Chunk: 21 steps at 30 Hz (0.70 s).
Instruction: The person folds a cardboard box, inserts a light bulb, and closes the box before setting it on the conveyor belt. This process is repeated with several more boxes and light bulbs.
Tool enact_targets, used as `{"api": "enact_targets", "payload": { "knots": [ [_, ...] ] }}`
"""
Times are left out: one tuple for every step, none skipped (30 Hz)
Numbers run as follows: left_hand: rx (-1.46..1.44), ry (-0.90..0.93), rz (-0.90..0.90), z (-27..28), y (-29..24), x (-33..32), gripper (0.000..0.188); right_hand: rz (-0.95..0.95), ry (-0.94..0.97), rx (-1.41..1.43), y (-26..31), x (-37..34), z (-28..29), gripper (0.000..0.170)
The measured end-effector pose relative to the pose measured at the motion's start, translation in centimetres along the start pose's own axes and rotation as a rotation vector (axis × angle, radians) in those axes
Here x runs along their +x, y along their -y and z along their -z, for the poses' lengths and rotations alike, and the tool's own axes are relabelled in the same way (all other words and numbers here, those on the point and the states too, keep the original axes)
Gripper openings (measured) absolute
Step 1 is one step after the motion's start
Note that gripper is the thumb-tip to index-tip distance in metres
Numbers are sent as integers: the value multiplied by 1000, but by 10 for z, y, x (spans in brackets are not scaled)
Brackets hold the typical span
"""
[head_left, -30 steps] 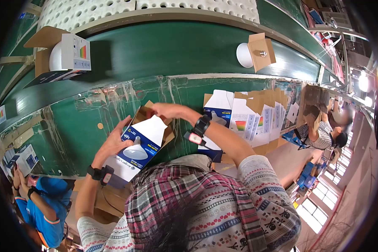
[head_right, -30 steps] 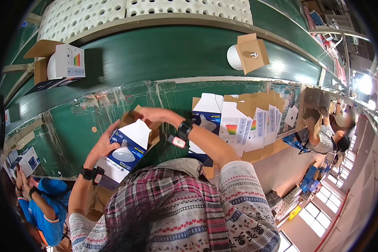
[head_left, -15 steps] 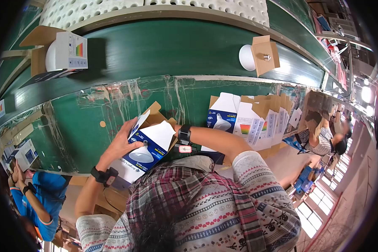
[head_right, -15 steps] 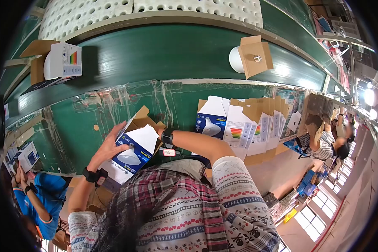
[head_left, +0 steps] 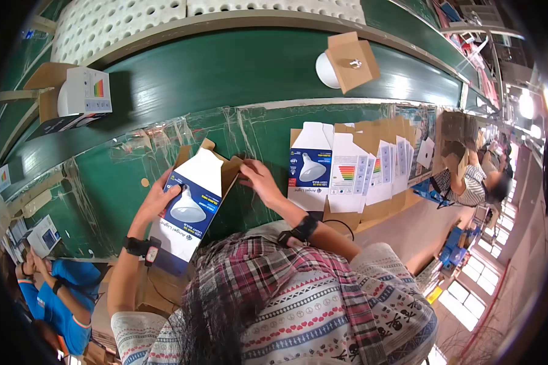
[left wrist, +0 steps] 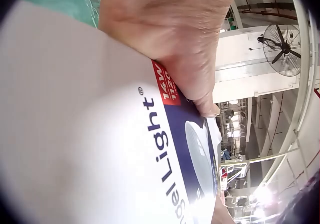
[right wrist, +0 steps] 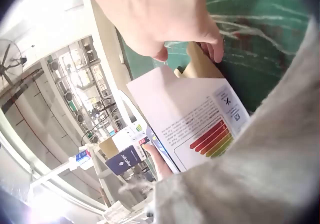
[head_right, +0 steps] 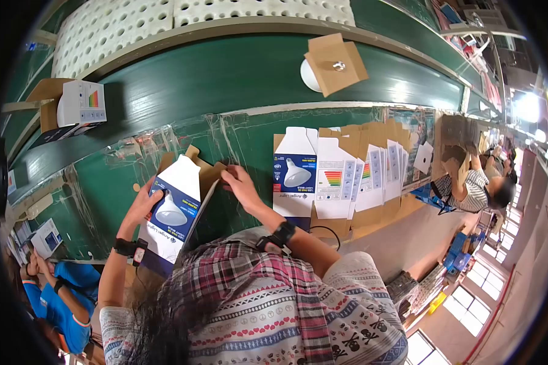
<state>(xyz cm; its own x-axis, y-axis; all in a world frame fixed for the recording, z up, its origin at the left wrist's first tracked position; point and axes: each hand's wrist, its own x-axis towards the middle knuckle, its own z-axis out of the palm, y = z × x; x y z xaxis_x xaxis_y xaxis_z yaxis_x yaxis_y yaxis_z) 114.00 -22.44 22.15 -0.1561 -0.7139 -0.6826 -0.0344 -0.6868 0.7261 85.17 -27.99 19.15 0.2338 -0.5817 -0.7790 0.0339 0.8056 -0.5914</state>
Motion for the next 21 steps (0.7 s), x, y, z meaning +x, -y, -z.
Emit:
{"api": "enact_targets", "payload": {
  "knots": [
    [2, -5, -9, 0, 1, 0, 95, 4, 53, 75, 1, 2, -4, 44],
    [10, -27, -36, -3, 2, -2, 93, 8, 111, 150, 2, 7, -12, 44],
    [-30, -82, -40, -5, 4, -4, 92, 13, 174, 223, 3, 12, -19, 44],
    [-73, -139, -43, -8, 8, -8, 91, 60, 230, 182, 5, 14, -23, 41],
    [-118, -195, -43, -9, 15, -11, 90, 108, 341, 144, 6, 13, -24, 40],
    [-112, -253, -70, -13, 15, -12, 84, 154, 449, 103, 18, 6, -27, 40],
    [-103, -257, -85, -14, 13, -13, 81, 202, 557, 57, 27, 3, -29, 40],
    [-97, -259, -100, -18, 10, -14, 79, 210, 579, 52, 29, 4, -31, 37],
    [-94, -261, -115, -24, 4, -13, 76, 150, 542, 44, 19, 14, -27, 36],
    [-126, -218, -180, -28, 2, -11, 72, 91, 504, 35, 1, 32, -20, 35],
    [-99, -205, -221, -31, -3, -8, 73, 34, 467, 26, -9, 45, -16, 34],
    [-70, -193, -262, -31, -10, -4, 74, 23, 530, 56, -5, 48, -16, 30],
    [-41, -179, -298, -33, -18, -2, 74, 10, 536, 34, -4, 51, -15, 29],
    [-34, -213, -295, -33, -26, 2, 73, -5, 539, 12, -4, 55, -13, 29],
    [-37, -191, -259, -33, -34, 3, 71, -21, 540, -9, -4, 57, -13, 28],
    [-41, -168, -222, -33, -40, 4, 69, -1, 512, 10, -4, 56, -14, 31],
    [-46, -144, -187, -32, -45, 6, 67, 36, 520, -20, -7, 60, -14, 30],
    [-8, -111, -140, -29, -48, 6, 64, 73, 528, -49, -10, 65, -14, 29],
    [31, -77, -92, -26, -51, 7, 62, 110, 534, -75, -13, 68, -14, 28],
    [72, -41, -44, -23, -51, 8, 61, 78, 530, -95, -17, 72, -13, 26],
    [114, -56, -45, -22, -50, 10, 59, 46, 526, -114, -12, 69, -17, 25]
  ]
}}
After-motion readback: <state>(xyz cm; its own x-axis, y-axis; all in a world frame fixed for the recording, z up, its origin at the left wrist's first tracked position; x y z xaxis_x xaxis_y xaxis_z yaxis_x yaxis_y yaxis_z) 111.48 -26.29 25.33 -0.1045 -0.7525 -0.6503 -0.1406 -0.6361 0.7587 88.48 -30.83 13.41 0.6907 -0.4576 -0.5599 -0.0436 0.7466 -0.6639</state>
